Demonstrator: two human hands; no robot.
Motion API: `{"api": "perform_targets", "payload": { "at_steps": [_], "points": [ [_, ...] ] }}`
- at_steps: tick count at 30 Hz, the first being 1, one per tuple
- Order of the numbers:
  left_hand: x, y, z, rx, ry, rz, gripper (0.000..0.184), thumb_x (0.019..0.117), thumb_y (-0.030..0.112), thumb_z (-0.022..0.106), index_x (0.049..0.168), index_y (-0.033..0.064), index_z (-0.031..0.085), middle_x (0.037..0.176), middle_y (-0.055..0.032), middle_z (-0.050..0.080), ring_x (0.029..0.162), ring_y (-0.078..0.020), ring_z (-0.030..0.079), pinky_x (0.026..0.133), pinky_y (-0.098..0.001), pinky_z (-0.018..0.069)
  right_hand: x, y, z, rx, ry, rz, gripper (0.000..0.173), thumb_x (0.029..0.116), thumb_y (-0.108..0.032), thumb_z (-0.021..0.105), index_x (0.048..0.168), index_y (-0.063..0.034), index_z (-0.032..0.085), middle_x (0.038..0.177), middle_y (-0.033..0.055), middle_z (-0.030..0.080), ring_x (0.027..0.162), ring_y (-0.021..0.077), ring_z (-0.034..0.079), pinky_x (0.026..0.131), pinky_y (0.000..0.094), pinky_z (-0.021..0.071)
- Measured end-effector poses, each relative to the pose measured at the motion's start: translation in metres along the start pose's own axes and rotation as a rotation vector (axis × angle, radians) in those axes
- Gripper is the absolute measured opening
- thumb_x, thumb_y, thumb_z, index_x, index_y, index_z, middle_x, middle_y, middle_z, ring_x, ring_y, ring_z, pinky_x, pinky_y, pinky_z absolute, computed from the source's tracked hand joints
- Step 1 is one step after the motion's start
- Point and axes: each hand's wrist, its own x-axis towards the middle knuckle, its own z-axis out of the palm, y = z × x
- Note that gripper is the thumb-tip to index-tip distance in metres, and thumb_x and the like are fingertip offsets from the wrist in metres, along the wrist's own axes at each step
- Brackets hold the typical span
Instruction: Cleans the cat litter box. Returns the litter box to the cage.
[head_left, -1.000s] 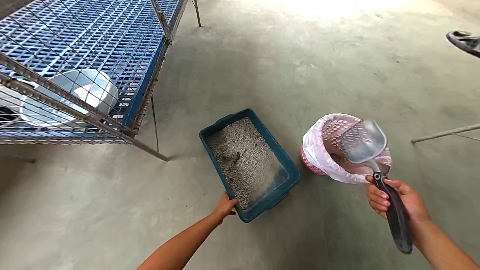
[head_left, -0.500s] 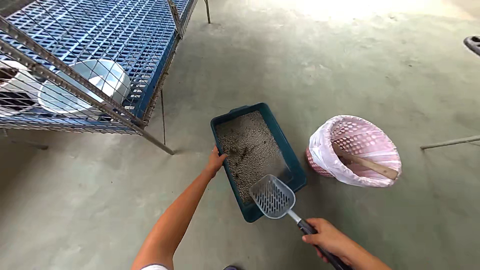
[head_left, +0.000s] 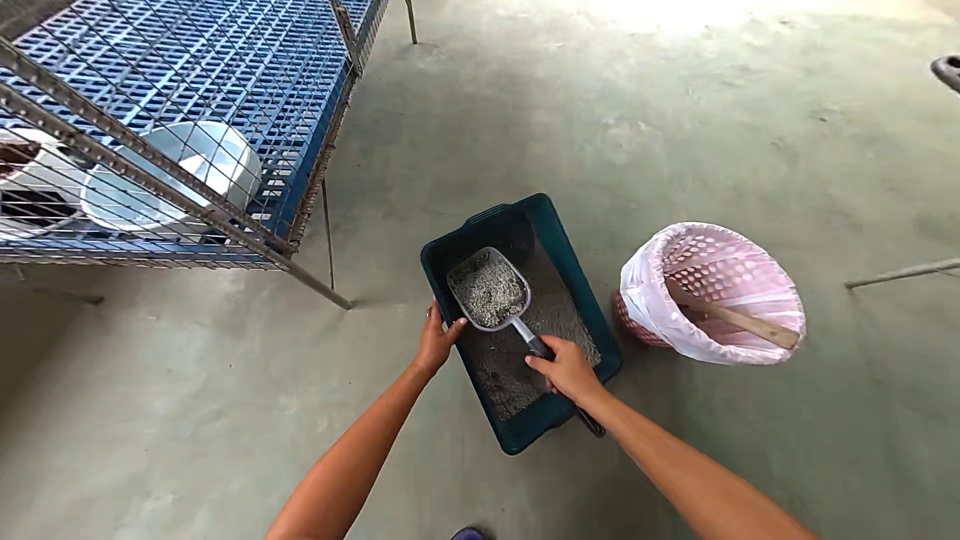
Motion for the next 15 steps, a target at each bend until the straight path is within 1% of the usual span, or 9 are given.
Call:
{"api": "perform_targets", "payload": {
  "at_steps": [1, 3, 4, 5, 6, 8, 10, 12, 15],
  "points": [
    [0.004, -0.004, -0.002, -0.04, 0.005, -0.065, 0.087, 0.0999, 0.007, 0.062, 0.162, -0.0006, 0.001, 0.152, -0.0348, 0.037, 0.124, -0.0348, 0.06, 0.098, -0.0446, 0.0549, 0.003, -0.002, -0.004, -0.02, 0.01, 0.008, 0.034, 0.0991, -0.021, 0.069, 0.126, -0.0015, 0.065, 0.088, 0.0121, 0.066, 0.06, 0.016, 0.059, 0.061, 0.0343, 0.0533],
    [0.01, -0.013, -0.006, -0.082, 0.017, -0.205, 0.082, 0.1057, 0.01, 0.055, 0.163, 0.0061, -0.003, 0.148, -0.0335, 0.043, 0.113, -0.0359, 0.066, 0.089, -0.048, 0.0579, 0.003, -0.001, -0.012, -0.046, 0.03, 0.001, 0.033, 0.099, -0.02, 0.069, 0.126, -0.001, 0.065, 0.09, 0.0128, 0.066, 0.061, 0.0167, 0.059, 0.062, 0.0351, 0.0536],
    [0.012, -0.018, -0.009, -0.085, 0.022, -0.265, 0.077, 0.1084, 0.015, 0.05, 0.163, 0.0086, -0.004, 0.151, -0.0327, 0.041, 0.115, -0.0387, 0.065, 0.089, -0.0514, 0.0575, 0.0, 0.0, -0.016, -0.071, 0.025, -0.008, 0.033, 0.0987, -0.019, 0.069, 0.126, -0.0005, 0.065, 0.091, 0.0132, 0.066, 0.062, 0.017, 0.06, 0.063, 0.0354, 0.0544],
    [0.013, -0.024, -0.012, -0.08, 0.032, -0.313, 0.072, 0.1109, 0.021, 0.045, 0.164, 0.0103, -0.002, 0.154, -0.0312, 0.038, 0.121, -0.041, 0.062, 0.091, -0.055, 0.0564, -0.003, 0.003, -0.022, -0.101, 0.011, -0.014, 0.033, 0.098, -0.019, 0.07, 0.125, 0.0, 0.065, 0.091, 0.0135, 0.066, 0.063, 0.0173, 0.06, 0.064, 0.0357, 0.0545],
    [0.014, -0.028, -0.015, -0.084, 0.053, -0.35, 0.065, 0.1125, 0.027, 0.039, 0.164, 0.0107, 0.003, 0.158, -0.0297, 0.034, 0.129, -0.0434, 0.056, 0.096, -0.0589, 0.0534, -0.006, 0.005, -0.028, -0.12, 0.003, -0.009, 0.033, 0.0976, -0.019, 0.071, 0.124, 0.0002, 0.066, 0.09, 0.0135, 0.066, 0.062, 0.0174, 0.06, 0.063, 0.0359, 0.0537],
    [0.013, -0.03, -0.017, -0.094, 0.082, -0.394, 0.059, 0.1136, 0.034, 0.031, 0.164, 0.0108, 0.012, 0.161, -0.0268, 0.031, 0.137, -0.0439, 0.049, 0.101, -0.0616, 0.0494, -0.012, 0.01, -0.032, -0.089, 0.036, 0.002, 0.032, 0.097, -0.018, 0.072, 0.123, 0.0004, 0.066, 0.086, 0.0116, 0.066, 0.058, 0.0147, 0.058, 0.058, 0.0324, 0.0521],
    [0.007, -0.03, -0.018, -0.097, 0.08, -0.419, 0.059, 0.1136, 0.037, 0.03, 0.164, 0.0115, 0.013, 0.161, -0.027, 0.032, 0.136, -0.0445, 0.049, 0.1, -0.0622, 0.0495, -0.019, 0.016, -0.03, -0.063, 0.042, -0.014, 0.032, 0.0968, -0.015, 0.071, 0.123, 0.0021, 0.065, 0.084, 0.0118, 0.065, 0.058, 0.0142, 0.058, 0.058, 0.0318, 0.0525],
    [-0.005, -0.033, -0.012, -0.108, 0.058, -0.455, 0.06, 0.1136, 0.038, 0.026, 0.165, 0.0108, 0.012, 0.156, -0.03, 0.038, 0.131, -0.046, 0.054, 0.097, -0.0625, 0.05, -0.025, 0.021, -0.031, -0.083, -0.014, -0.026, 0.032, 0.097, -0.015, 0.071, 0.124, 0.0024, 0.065, 0.085, 0.0122, 0.065, 0.059, 0.0139, 0.057, 0.059, 0.0316, 0.0516],
    [-0.037, -0.04, 0.012, -0.129, -0.029, -0.53, 0.06, 0.1135, 0.041, 0.023, 0.164, 0.0093, 0.011, 0.15, -0.0332, 0.042, 0.125, -0.0479, 0.056, 0.094, -0.0631, 0.0506, -0.032, 0.028, -0.029, 0.01, 0.031, -0.015, 0.034, 0.0958, -0.013, 0.072, 0.125, 0.0027, 0.065, 0.081, 0.0096, 0.065, 0.054, 0.0104, 0.055, 0.054, 0.0275, 0.0503]
  ]
}}
